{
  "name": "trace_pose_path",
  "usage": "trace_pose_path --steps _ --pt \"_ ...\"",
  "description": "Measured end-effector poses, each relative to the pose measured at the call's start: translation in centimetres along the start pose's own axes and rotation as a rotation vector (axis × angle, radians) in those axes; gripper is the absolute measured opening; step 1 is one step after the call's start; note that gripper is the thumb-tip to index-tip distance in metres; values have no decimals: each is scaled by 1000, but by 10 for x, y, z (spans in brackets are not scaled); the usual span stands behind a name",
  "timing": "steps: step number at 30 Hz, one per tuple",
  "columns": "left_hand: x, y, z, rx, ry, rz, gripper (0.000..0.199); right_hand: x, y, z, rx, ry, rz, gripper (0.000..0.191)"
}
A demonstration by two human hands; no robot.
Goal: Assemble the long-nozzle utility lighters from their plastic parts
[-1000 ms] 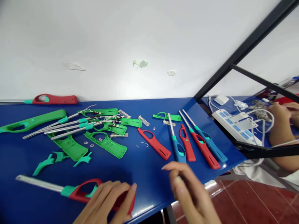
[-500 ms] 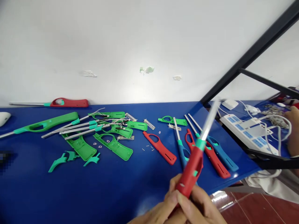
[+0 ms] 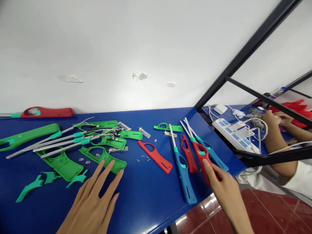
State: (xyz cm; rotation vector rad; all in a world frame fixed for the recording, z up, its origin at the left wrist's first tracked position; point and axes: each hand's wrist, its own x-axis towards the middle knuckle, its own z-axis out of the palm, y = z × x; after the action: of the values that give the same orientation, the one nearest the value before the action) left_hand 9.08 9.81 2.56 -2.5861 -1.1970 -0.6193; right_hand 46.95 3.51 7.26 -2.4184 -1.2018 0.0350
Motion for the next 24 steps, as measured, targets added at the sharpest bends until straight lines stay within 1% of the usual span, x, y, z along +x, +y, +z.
trace_pose_path --steps 3,6,8,11,13,14,16,19,20,22,24 --pt "-5 6 3 -8 1 41 54 -3 4 7 -71 -29 38 65" --pt "-6 9 2 -28 -42 73 53 -8 2 10 -137 -4 39 59" --pt "-7 11 1 -37 -63 85 52 -11 -1 9 -185 34 27 56" --pt "-8 11 0 -51 -58 93 49 -15 -7 3 -240 129 -26 54" --pt "-10 10 -1 -68 -51 98 47 -19 -15 0 -229 173 -110 55" --pt "-11 9 -1 -77 -49 97 46 -21 -21 0 -206 168 -175 55" --pt "-13 7 -2 -91 -38 102 46 -28 -37 5 -149 104 -347 52" --pt "-16 4 -2 -111 -14 121 46 -38 -61 25 -120 -29 -593 49" --pt "-16 3 -2 -123 3 126 45 -40 -67 34 -127 -44 -645 51" --pt "-16 0 -2 -157 34 134 41 -41 -73 49 -145 -29 -707 46" --pt "-16 0 -4 -187 53 137 39 -39 -72 57 -150 7 -738 41"
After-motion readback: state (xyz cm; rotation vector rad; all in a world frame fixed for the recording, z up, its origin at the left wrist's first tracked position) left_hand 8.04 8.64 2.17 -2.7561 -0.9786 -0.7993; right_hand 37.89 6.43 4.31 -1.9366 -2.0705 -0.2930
